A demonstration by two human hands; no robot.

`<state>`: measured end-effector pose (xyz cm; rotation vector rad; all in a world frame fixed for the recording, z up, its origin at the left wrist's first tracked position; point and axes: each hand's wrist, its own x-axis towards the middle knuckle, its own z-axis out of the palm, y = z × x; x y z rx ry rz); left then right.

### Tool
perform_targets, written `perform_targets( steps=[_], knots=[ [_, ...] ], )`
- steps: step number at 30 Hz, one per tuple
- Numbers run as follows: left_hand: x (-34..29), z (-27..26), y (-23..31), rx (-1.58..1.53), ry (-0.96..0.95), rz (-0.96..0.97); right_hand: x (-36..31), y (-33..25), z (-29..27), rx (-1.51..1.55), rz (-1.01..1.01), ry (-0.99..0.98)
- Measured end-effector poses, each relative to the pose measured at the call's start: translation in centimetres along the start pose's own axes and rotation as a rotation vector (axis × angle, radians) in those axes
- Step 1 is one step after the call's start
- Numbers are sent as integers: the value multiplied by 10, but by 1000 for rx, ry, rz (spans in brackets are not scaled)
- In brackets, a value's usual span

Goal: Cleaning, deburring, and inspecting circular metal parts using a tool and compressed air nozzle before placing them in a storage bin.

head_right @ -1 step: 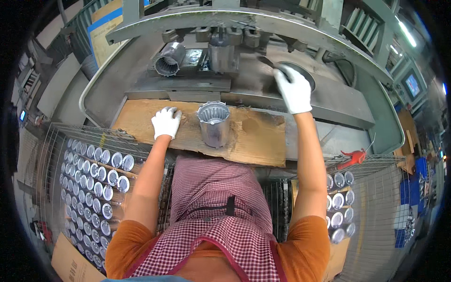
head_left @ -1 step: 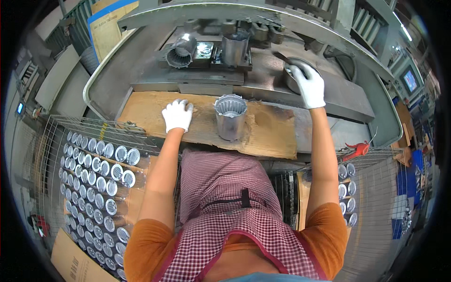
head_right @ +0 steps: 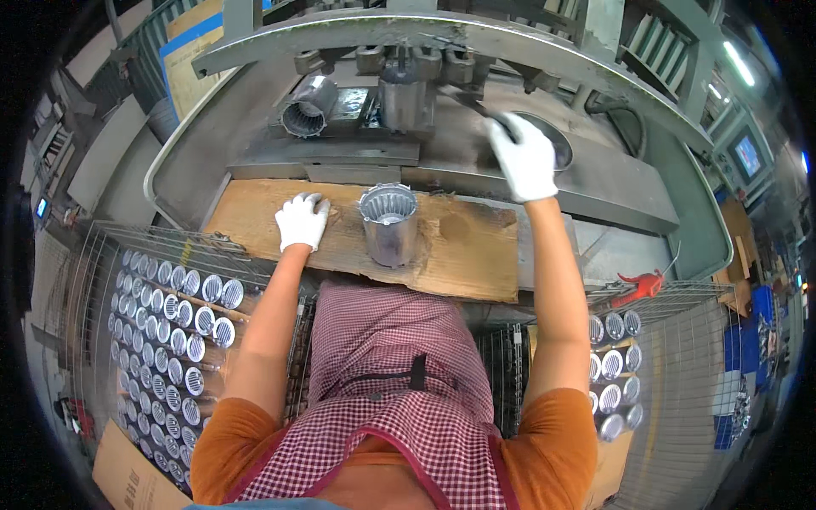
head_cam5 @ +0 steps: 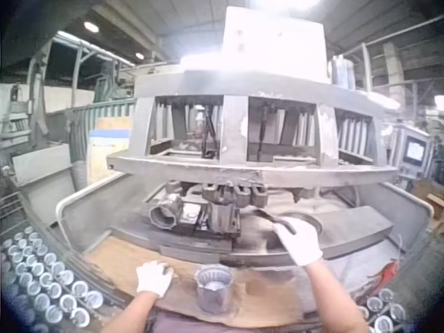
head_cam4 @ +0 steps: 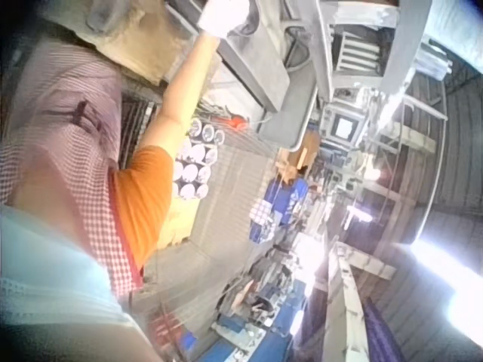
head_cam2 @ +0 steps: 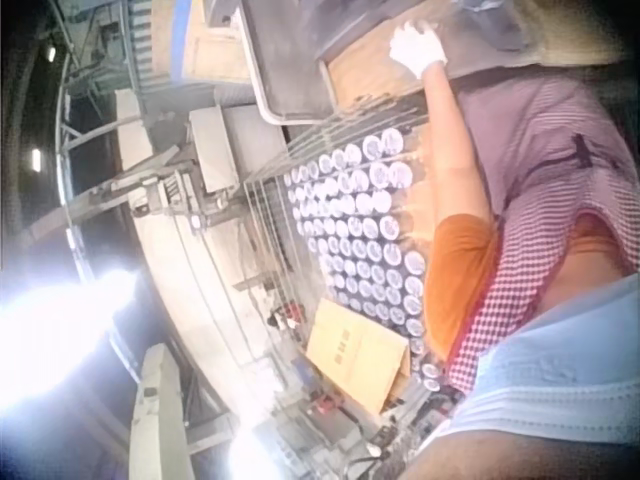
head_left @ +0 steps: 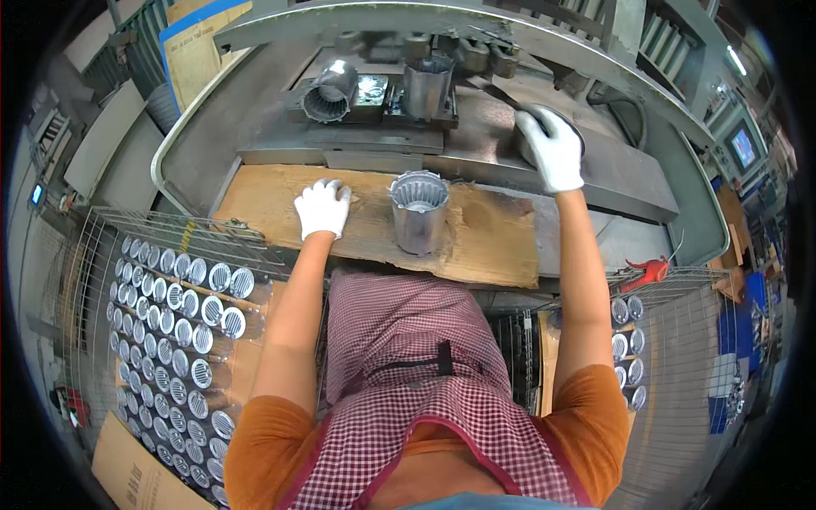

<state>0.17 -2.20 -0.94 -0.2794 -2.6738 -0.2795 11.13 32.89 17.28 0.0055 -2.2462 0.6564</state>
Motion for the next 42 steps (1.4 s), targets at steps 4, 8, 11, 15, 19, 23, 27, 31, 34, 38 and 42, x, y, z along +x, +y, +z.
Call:
perform_targets(
  steps=[4, 8, 11, 15, 19, 23, 27, 31, 34, 38, 42],
  knots=[
    [1, -2, 1, -24, 8, 2, 42, -32, 44, 18, -88, -71],
    [2, -2, -1, -55, 5, -18, 71, -23, 66, -54, -17, -41],
    [3, 1, -1, -89, 10, -25, 70, -4, 41, -127, 46, 130],
    [2, -5, 2, -111, -26, -52, 65, 30, 7, -105, 179, 238],
    [4, -4, 0, -128, -8, -95, 50, 60, -12, -98, 194, 199],
    [7, -3, -3, -453, 20, -139, 14, 81, -32, -203, 243, 113],
    [-14, -63, 53, -1096, -237, -32, -17, 111, -41, -320, 358, -145],
    [-41, -90, 103, -683, -300, 131, -44, 107, -53, -651, 435, -124],
    [-57, -108, 105, -666, -221, 228, -73, 100, -62, -628, 259, 140],
    [-79, -125, 108, -635, 52, 623, -127, 70, -67, -487, 184, 156],
    [-92, -146, 116, -737, 123, 733, -171, 27, -62, -219, 262, 73]
  ],
)
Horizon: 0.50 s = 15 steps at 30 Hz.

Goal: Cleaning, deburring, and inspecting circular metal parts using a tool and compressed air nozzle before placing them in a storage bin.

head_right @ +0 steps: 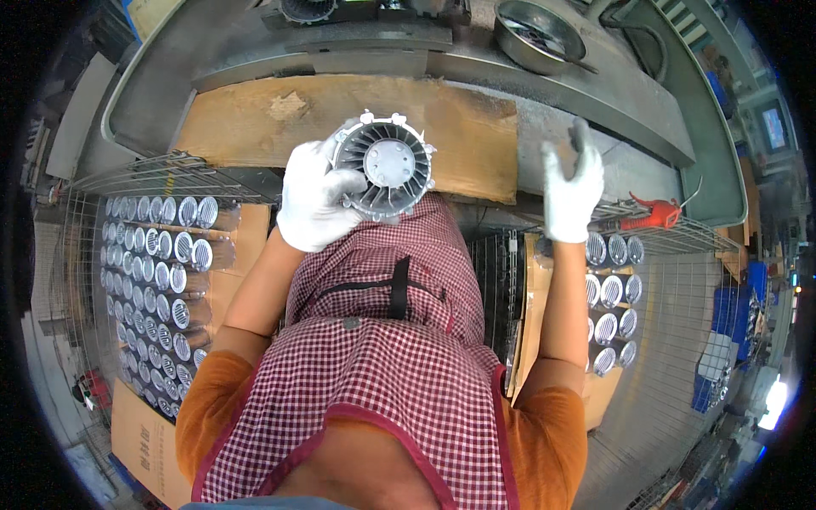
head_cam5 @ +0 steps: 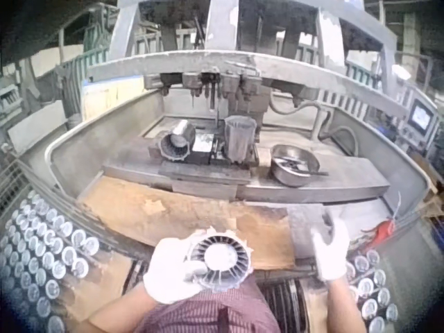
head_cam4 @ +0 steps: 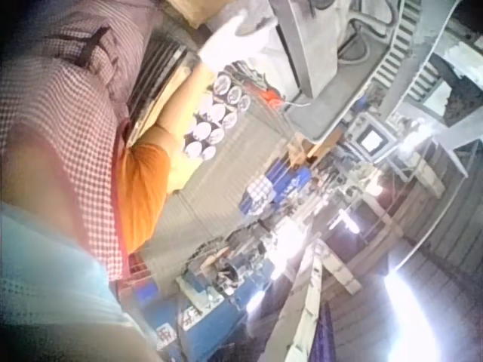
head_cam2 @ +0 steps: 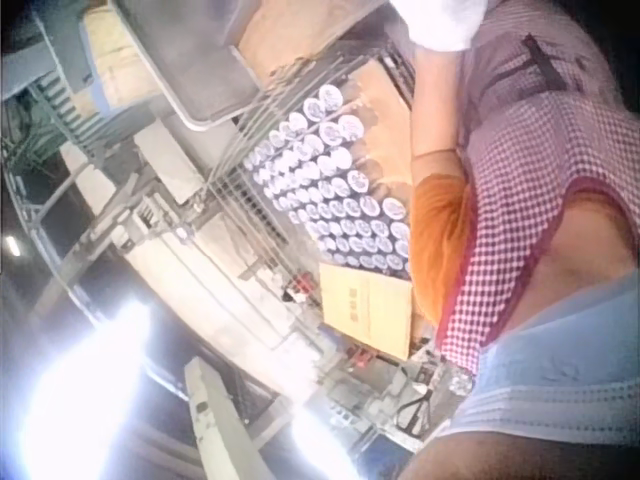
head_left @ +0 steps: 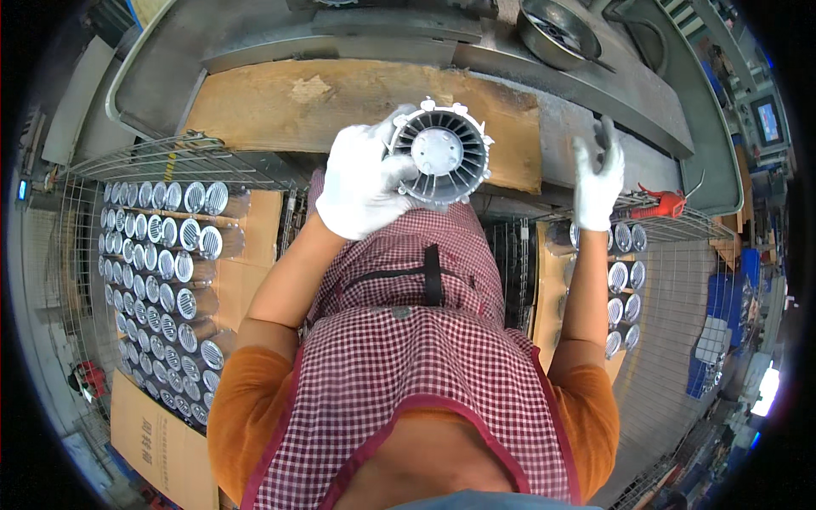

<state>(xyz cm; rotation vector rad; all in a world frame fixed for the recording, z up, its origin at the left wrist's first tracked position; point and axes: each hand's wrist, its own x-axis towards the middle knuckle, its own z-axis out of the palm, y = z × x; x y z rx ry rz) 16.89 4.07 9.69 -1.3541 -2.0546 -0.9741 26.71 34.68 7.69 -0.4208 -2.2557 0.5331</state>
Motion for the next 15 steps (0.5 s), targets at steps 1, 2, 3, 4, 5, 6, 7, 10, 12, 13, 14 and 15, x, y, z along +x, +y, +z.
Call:
perform_targets(
  steps=[1, 2, 3, 4, 5, 6, 7, 10, 12, 13, 14, 15],
  knots=[
    [0, -2, 4, -24, -29, 5, -12, -2, 0, 49, 30, -24],
    [0, -2, 8, -52, -57, 8, -23, -2, 1, 94, 61, -50],
    [-3, -1, 8, -53, -68, 23, -34, -3, 4, 188, 108, -56],
    [-1, -1, 13, -69, -75, 25, -46, -3, 8, 369, 153, -78],
    [1, -3, 19, -85, -58, 34, -54, -13, 7, 443, 245, -160],
    [3, -2, 24, -102, -40, 44, -60, -22, 7, 518, 337, -238],
    [-1, 6, 27, -114, 36, 44, -69, -20, 9, 691, 432, -354],
    [5, 16, 44, -321, -6, 27, -93, -41, 17, 1372, 599, -524],
    [1, 29, 58, -603, -194, -276, -98, -57, 9, 1881, 715, -622],
    [-2, 38, 58, -643, -282, -282, -104, -52, 3, 2085, 751, -661],
    [-4, 46, 57, -683, -372, -279, -111, -43, -1, 2289, 765, -693],
    [1, 37, 69, -479, -463, -306, -117, -35, 2, 1992, 1114, -581]
  ],
)
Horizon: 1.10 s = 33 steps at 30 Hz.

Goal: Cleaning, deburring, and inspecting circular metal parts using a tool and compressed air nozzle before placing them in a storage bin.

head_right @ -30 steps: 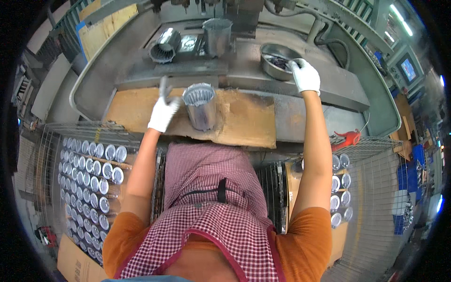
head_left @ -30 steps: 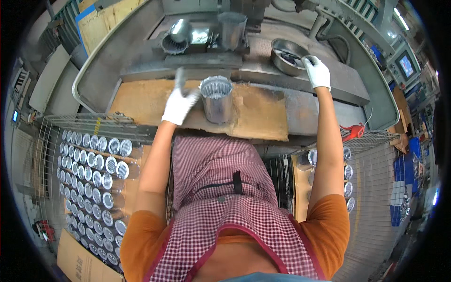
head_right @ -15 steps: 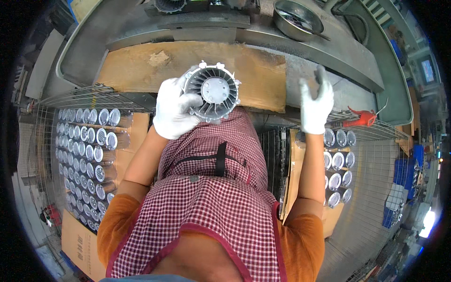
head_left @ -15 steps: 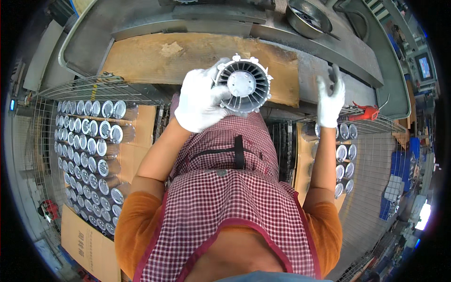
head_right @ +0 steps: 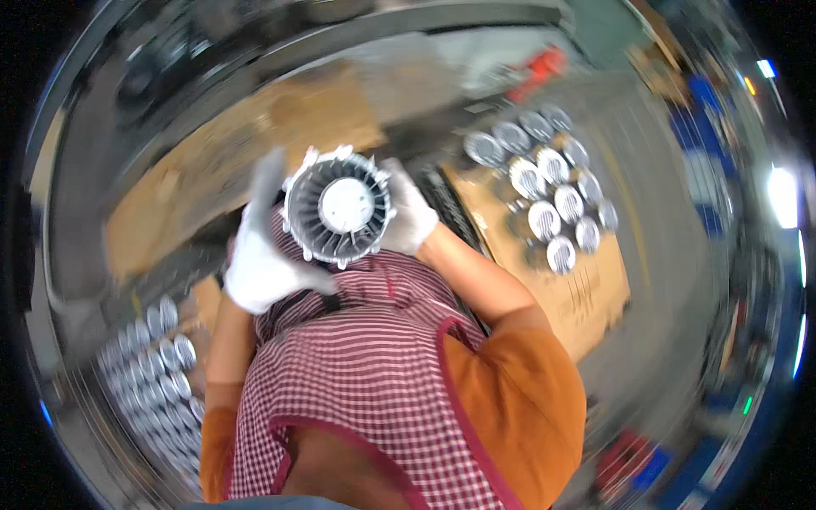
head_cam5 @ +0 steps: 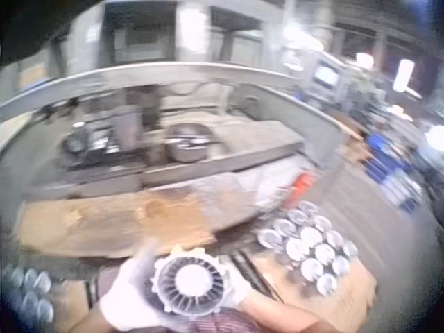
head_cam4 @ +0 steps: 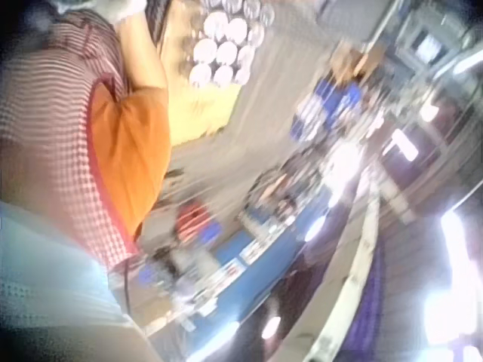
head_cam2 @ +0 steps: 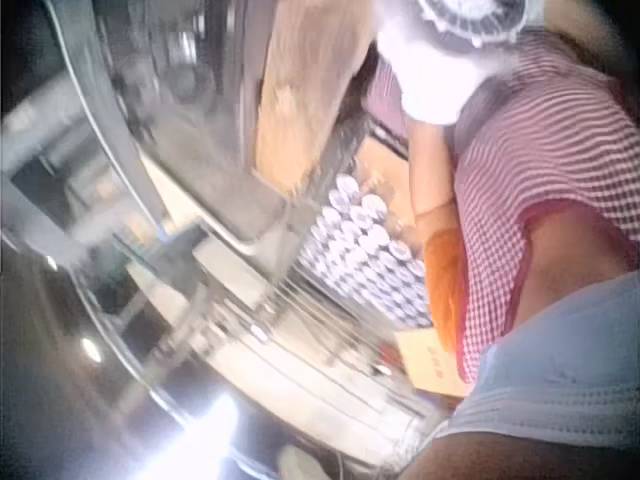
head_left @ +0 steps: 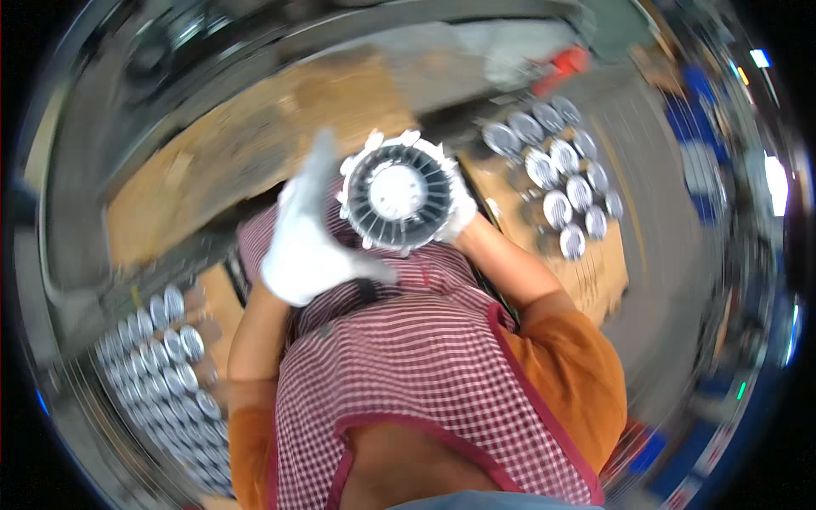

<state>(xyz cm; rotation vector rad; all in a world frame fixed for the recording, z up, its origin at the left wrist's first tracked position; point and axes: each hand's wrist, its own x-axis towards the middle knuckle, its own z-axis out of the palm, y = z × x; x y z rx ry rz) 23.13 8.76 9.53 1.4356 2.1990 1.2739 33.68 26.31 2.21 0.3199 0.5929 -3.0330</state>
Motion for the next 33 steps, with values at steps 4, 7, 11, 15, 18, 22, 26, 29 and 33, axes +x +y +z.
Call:
perform_targets(
  steps=[4, 7, 11, 15, 18, 22, 26, 29, 33],
  knots=[
    [6, 1, -66, -117, 87, 20, -66, -15, -52, -78, -76, -77],
    [25, -16, -108, 220, 265, -158, -139, -27, -77, -333, -138, 280],
    [50, -36, -159, 754, 271, -227, -224, -47, -106, -905, -43, 859],
    [60, -31, -165, 937, 198, -325, -270, -51, -90, -1243, 425, 1236],
    [58, -31, -176, 920, 212, -303, -323, -51, -155, -1666, 596, 1317],
    [55, -36, -179, 880, 208, -292, -354, -69, -174, -1602, 793, 1633],
    [52, -38, -175, 868, 206, -317, -371, -92, -198, -1451, 561, 2035],
    [52, -40, -177, 840, 190, -312, -374, -117, -209, -1372, 454, 2164],
    [48, -46, -170, 841, 176, -350, -371, -138, -230, -1278, 162, 2364]
  ],
)
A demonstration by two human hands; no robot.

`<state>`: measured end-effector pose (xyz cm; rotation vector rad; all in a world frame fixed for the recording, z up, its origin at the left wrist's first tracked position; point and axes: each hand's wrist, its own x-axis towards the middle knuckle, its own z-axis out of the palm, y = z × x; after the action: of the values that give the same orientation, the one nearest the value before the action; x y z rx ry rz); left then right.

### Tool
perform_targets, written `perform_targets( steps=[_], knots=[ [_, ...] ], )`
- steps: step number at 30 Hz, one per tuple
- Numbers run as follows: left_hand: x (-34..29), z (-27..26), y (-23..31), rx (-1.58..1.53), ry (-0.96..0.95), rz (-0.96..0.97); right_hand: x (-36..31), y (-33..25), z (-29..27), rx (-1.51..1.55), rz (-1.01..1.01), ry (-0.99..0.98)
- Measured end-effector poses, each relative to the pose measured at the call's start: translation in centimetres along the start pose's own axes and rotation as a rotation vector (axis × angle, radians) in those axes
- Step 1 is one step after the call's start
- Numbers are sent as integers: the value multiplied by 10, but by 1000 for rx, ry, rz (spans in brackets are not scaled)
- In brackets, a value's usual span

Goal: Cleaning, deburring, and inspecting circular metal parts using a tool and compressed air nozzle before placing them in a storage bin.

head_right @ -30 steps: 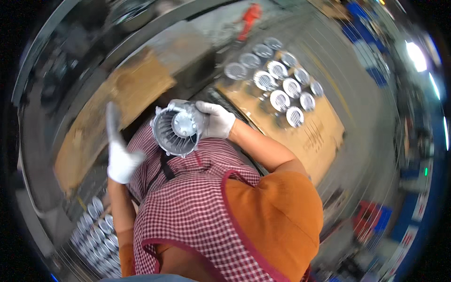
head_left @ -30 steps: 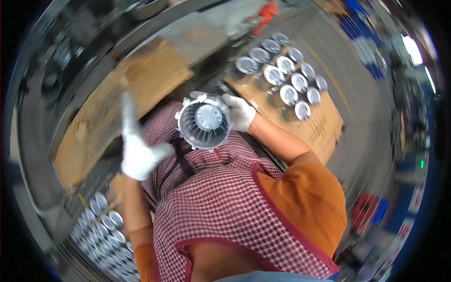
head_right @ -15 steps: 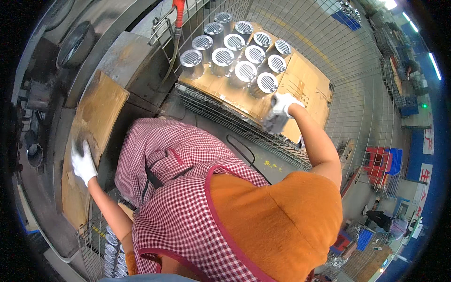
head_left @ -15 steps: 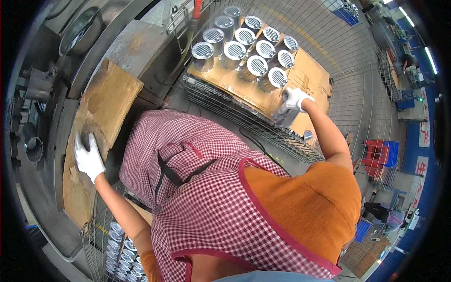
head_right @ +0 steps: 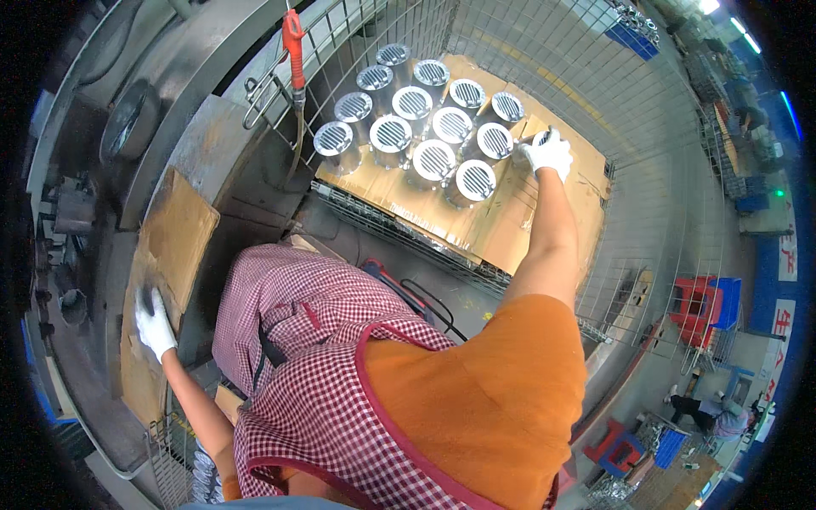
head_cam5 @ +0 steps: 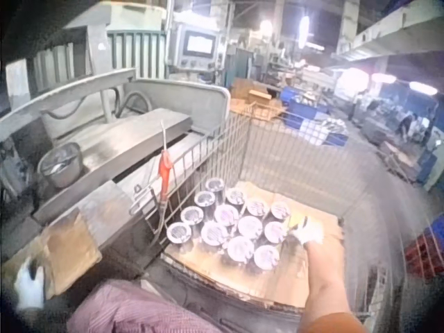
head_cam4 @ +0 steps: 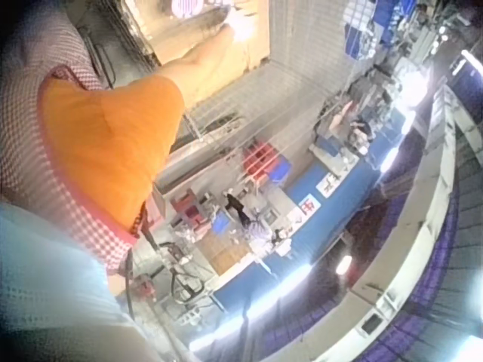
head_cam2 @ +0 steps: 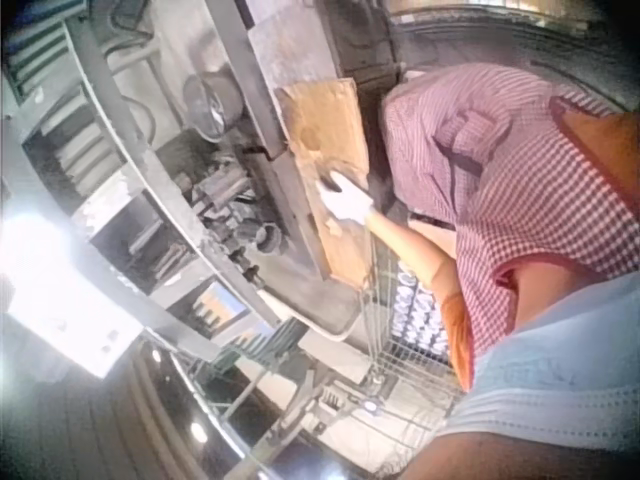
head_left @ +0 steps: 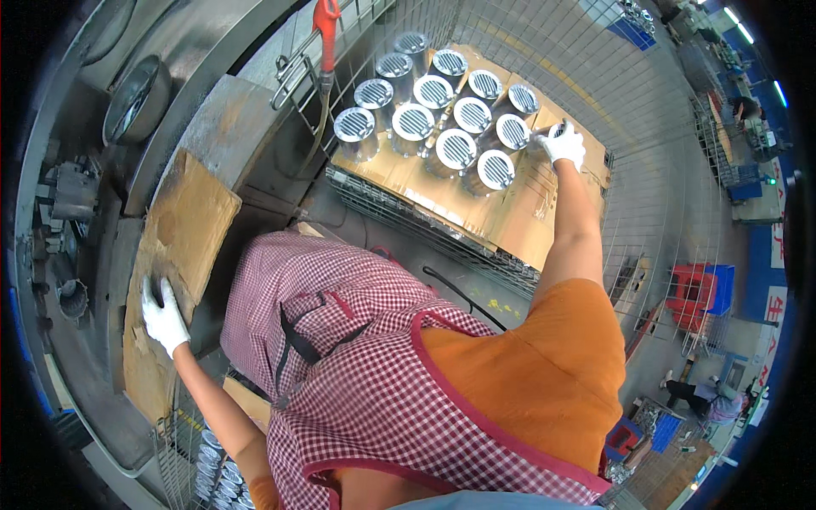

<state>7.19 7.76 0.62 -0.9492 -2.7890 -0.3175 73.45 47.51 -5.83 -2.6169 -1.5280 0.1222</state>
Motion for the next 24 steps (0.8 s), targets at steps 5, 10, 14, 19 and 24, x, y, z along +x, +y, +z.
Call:
perform_targets(
  steps=[5, 10, 14, 19, 24],
  knots=[
    [-5, -5, 11, -45, 20, -7, 44, 9, 45, -78, -97, -146],
    [-7, -10, 17, -39, 22, -15, 60, 27, 60, -81, -179, -144],
    [-3, -7, 15, -24, 39, -13, 27, 23, 47, 70, -62, -22],
    [-5, -1, 6, -86, 59, -30, -36, -43, 4, 266, -169, 395],
    [-20, -21, 11, -75, 176, -11, -99, -159, -38, 696, -871, 526]
  ],
)
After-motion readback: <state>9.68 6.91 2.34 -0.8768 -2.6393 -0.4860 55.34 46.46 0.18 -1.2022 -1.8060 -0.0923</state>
